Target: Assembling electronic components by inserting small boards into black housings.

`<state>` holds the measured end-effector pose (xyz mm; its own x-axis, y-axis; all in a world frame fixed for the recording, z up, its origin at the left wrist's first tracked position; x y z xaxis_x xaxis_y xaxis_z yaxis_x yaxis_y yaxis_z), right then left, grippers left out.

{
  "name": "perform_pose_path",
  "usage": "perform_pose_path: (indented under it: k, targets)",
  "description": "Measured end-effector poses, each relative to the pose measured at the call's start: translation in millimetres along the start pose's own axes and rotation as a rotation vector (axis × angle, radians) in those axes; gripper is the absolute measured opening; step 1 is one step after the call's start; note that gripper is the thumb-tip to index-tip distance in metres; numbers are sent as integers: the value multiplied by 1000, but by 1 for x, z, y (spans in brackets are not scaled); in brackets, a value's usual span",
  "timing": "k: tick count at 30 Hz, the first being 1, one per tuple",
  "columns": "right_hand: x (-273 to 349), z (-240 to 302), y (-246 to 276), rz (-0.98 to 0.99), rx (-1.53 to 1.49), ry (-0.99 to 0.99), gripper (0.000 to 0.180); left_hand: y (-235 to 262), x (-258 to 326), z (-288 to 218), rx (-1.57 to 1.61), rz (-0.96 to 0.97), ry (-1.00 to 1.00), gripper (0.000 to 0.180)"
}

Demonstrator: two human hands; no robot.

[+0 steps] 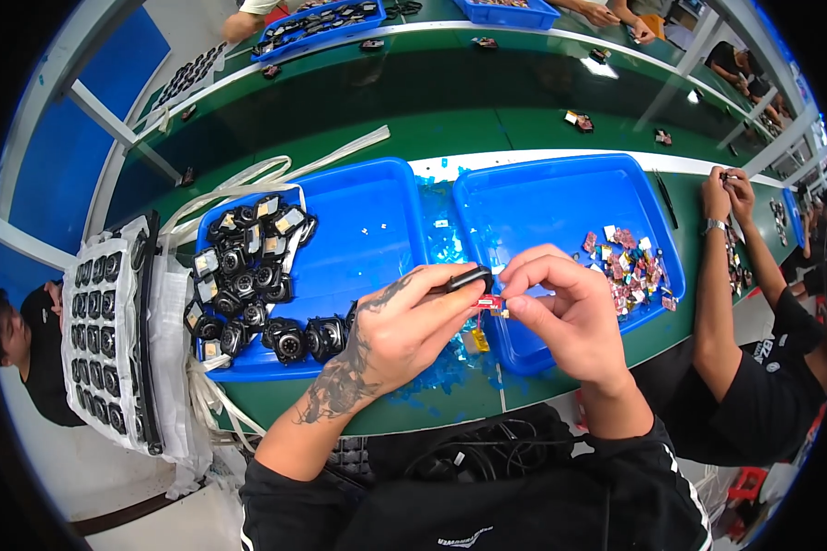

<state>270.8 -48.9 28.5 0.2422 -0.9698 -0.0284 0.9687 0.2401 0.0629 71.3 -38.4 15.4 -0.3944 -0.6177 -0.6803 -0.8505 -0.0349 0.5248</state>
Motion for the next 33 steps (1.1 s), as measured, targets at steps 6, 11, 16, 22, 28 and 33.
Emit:
perform_pose_path:
  k: [6, 11, 16, 22, 28, 33]
  targets:
    - [6, -2, -5, -35, 30, -1, 14, -6, 8, 1, 637, 128, 623, 23]
    - [5, -6, -10, -109, 221, 129, 19, -17, 13, 3, 784, -16, 612, 29]
    - [0, -13, -10, -146, 193, 129, 28, -18, 15, 5, 699, -59, 543, 35]
    - [-1, -10, -10, -187, 278, 126, 30, -21, 15, 2, 700, -106, 550, 35]
    - [-5, -17, -22, -263, 422, 226, 33, -28, 16, -4, 797, -201, 631, 39]
    - [-13, -14, -29, -202, 394, 249, 36, -20, 17, -6, 666, -202, 596, 59]
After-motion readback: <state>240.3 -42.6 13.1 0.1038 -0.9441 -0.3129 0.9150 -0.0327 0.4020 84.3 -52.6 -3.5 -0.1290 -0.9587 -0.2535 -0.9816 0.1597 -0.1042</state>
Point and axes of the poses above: each hand's wrist, its own x-axis away from the middle knuckle, its own y-axis out of the back of the hand, z = x × y, the point moved 1 cm from there along -x, towards the middle knuckle, and after that the axes turned 5 degrees about -y, right-handed, at the moved point
